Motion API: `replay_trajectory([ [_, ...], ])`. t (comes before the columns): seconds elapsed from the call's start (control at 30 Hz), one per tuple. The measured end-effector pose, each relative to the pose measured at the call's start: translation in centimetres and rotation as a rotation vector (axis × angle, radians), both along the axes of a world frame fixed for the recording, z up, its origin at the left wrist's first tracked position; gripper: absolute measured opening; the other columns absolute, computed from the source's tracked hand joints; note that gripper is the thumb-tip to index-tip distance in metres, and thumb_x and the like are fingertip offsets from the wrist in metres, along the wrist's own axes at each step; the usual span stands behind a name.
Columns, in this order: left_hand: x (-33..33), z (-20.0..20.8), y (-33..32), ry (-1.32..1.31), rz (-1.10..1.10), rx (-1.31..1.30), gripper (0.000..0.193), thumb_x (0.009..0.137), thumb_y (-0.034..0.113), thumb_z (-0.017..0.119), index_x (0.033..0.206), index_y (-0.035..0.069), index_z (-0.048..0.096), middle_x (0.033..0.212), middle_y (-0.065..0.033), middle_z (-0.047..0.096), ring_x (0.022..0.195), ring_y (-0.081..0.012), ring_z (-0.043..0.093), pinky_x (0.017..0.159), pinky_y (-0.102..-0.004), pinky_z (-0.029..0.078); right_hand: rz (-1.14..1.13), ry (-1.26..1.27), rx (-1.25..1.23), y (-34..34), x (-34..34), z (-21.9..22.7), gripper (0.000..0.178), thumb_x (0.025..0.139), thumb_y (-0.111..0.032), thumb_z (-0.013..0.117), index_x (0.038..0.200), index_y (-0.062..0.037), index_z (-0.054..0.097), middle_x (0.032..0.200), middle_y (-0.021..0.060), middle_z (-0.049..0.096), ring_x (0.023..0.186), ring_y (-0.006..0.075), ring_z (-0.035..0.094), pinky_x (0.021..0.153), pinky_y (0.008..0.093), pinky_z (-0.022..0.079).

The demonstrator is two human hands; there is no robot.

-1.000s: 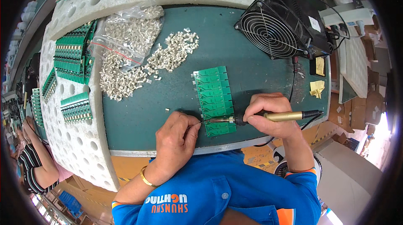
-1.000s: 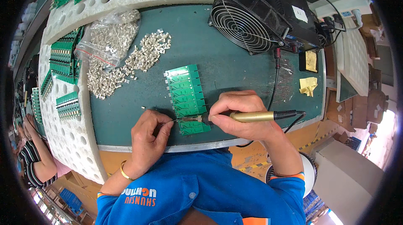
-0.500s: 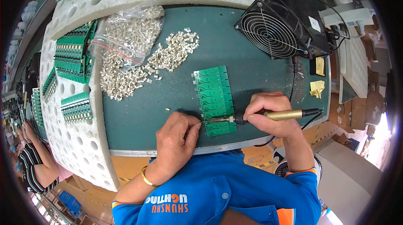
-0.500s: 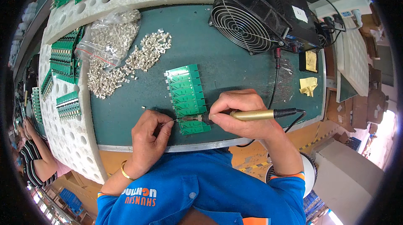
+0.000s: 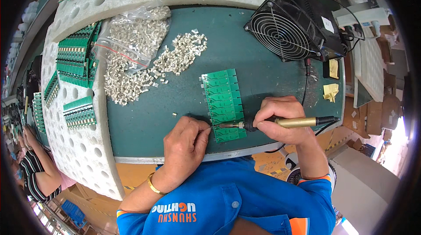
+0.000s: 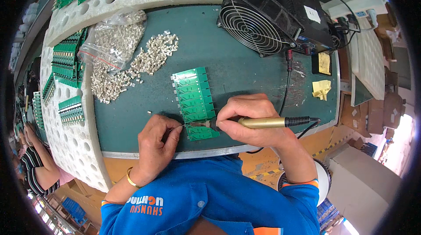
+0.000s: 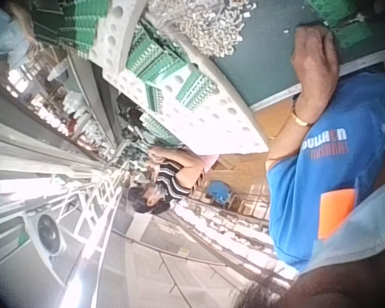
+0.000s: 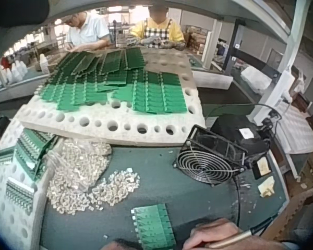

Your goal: The person solders pins onto a circuit board using a soldering iron, rotates the board to solder along its edges, and places the completed board onto a foam tray.

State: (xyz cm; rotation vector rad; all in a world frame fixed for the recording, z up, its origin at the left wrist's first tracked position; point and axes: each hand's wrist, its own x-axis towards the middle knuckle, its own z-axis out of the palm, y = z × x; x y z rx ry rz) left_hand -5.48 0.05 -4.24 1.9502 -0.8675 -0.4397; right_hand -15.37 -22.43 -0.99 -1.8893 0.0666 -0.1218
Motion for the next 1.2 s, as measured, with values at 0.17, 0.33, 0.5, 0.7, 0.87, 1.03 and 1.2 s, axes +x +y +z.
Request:
replay_trajectory([
  [0.17,0.1,0.0,0.0,-0.024,-0.019,-0.003,0.008,0.079,-0.004,0.066,0.083,0.001,0.061,0.075,-0.0105,0.057,0.064,-0.0226,0.057,0.057,-0.0312,0.046,-0.006,-0.026,-0.032,-0.2,-0.1,0.4,0.005,0.073,-0.001,0.067,0.073,-0.0037,0.063,0.063,0.0044,0.06,0.055,0.0169,0.058,0.05,0.0292,0.043],
  [0.33,0.4,0.8,1.2,0.085,0.045,0.036,0.007,0.082,-0.003,0.065,0.084,0.0,0.059,0.077,-0.0091,0.056,0.064,-0.0181,0.056,0.057,-0.0285,0.045,-0.061,-0.045,-0.007,-1.3,-1.9,0.9,0.005,0.073,-0.002,0.068,0.074,-0.0028,0.063,0.064,0.0056,0.061,0.055,0.0164,0.058,0.05,0.029,0.042],
  [0.5,0.1,0.8,1.2,0.109,0.066,0.036,0.007,0.088,0.001,0.062,0.088,0.0,0.055,0.074,-0.0053,0.054,0.063,-0.0122,0.051,0.056,-0.0253,0.042,-0.132,-0.147,0.117,-1.0,-3.9,-0.3,0.009,0.079,-0.009,0.066,0.082,-0.0006,0.065,0.065,0.0082,0.061,0.055,0.0147,0.055,0.05,0.0282,0.041],
  [0.7,-0.2,1.1,1.1,0.255,0.107,0.066,0.009,0.093,0.006,0.059,0.092,0.001,0.052,0.069,0.0002,0.049,0.061,-0.0061,0.043,0.054,-0.0217,0.038,-0.186,-0.223,0.086,2.6,-3.7,-1.6,0.029,0.087,-0.032,0.067,0.094,-0.0034,0.066,0.078,0.0063,0.052,0.06,0.0158,0.054,0.051,0.0273,0.041],
  [0.87,-0.3,1.5,0.7,0.35,0.109,0.149,0.011,0.086,0.002,0.065,0.092,-0.001,0.056,0.061,-0.0025,0.05,0.051,-0.0067,0.044,0.047,-0.0245,0.037,-0.121,-0.26,-0.262,4.3,-3.1,-2.1,0.034,0.074,-0.024,0.078,0.099,-0.0064,0.063,0.085,0.0094,0.05,0.061,0.0201,0.053,0.051,0.0305,0.044],
  [1.03,-0.6,1.2,0.6,0.323,0.102,0.147,0.016,0.085,0.002,0.065,0.1,-0.002,0.061,0.063,-0.0039,0.055,0.05,-0.0061,0.044,0.047,-0.0239,0.038,-0.121,-0.228,-0.346,4.8,-3.2,-2.7,0.042,0.071,-0.015,0.079,0.107,-0.009,0.059,0.091,0.0108,0.048,0.065,0.0229,0.057,0.054,0.0341,0.049],
  [1.2,-0.7,0.8,0.8,0.389,0.059,0.139,0.022,0.083,0.003,0.068,0.104,-0.002,0.064,0.072,-0.0063,0.064,0.05,-0.0048,0.044,0.047,-0.0233,0.039,-0.138,-0.233,-0.327,5.0,-3.4,-3.2,0.042,0.071,-0.013,0.079,0.108,-0.0089,0.058,0.091,0.0116,0.048,0.066,0.0236,0.057,0.055,0.0341,0.049],
])
